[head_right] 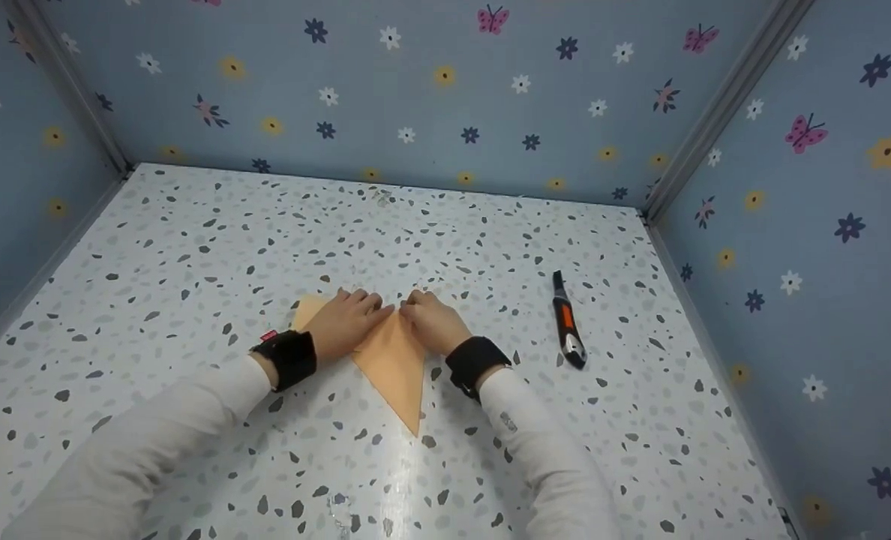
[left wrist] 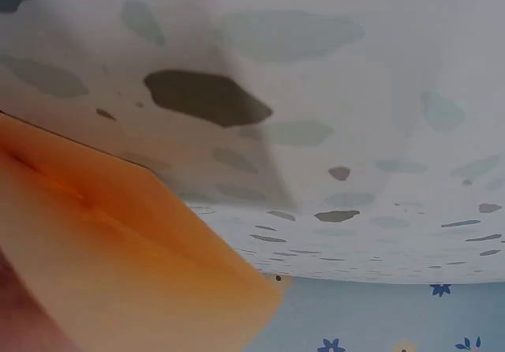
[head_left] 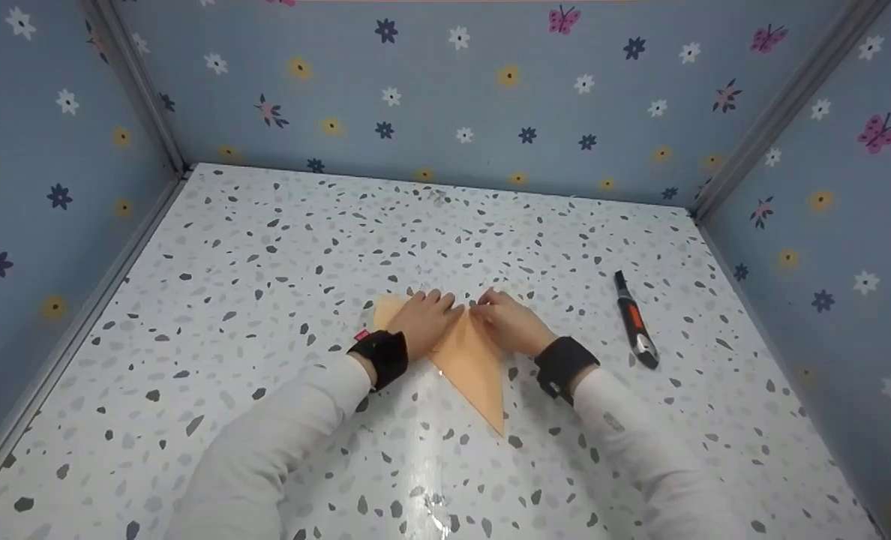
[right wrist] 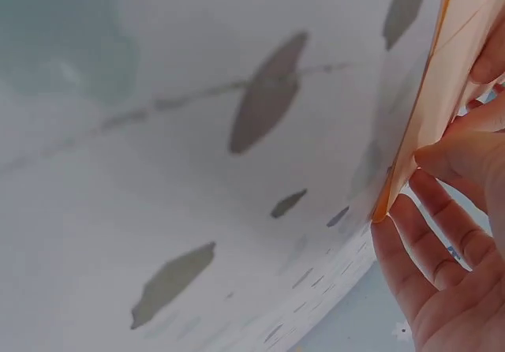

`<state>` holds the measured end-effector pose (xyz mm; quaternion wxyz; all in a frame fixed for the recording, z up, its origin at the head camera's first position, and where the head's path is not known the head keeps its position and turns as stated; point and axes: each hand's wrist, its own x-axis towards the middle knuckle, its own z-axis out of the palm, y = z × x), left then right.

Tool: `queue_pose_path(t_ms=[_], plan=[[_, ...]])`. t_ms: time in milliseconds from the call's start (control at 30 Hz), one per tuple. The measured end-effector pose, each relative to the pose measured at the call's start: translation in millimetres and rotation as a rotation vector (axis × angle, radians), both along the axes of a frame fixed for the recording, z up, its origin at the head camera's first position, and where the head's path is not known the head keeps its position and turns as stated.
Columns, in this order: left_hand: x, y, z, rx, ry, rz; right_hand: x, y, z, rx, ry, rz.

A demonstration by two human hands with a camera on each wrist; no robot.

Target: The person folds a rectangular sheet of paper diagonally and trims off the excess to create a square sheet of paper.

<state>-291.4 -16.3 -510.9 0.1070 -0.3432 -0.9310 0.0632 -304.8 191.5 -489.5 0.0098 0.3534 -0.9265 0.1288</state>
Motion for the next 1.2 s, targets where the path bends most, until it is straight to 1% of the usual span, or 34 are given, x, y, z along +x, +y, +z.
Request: queue_pose_path(t_ms=[167, 333, 567, 733, 833, 933, 1033, 1100, 1200], plan=[[5.9, 3.1, -1.0, 0.024, -0.037, 0.041, 3.0, -1.3, 1.0, 0.049, -0.017, -0.021], [10.2, 4.5, 0.5, 0.005, -0.061, 0.057, 5.8, -3.4, 0.4, 0.133, -0.008, -0.042], [12.2, 6.3, 2.0, -0.044, -0.042, 0.081, 10.1, -5.0, -2.4, 0.253, 0.080, -0.032], [15.4, 6.9, 3.1, -0.063, -0.071, 0.104, 14.9, -5.6, -5.3, 0.329, 0.130, -0.040], [16.0, 4.6, 4.3, -0.065, -0.089, 0.112, 16.5, -4.5, -5.3, 0.346, 0.178, -0.040], [15.7, 0.5, 4.8, -0.033, -0.106, 0.137, 16.6, -2.9, -5.8, 0.344, 0.214, -0.040], [18.2, -3.0, 6.5, -0.009, -0.132, 0.178, 16.8, -2.4, -6.4, 0.324, 0.208, -0.043], [21.3, -4.5, 6.1, 0.002, -0.134, 0.201, 17.0, -2.5, -7.3, 0.312, 0.195, -0.042], [25.9, -5.1, 5.4, 0.004, -0.118, 0.232, 17.7, -3.8, -7.7, 0.308, 0.172, -0.043]])
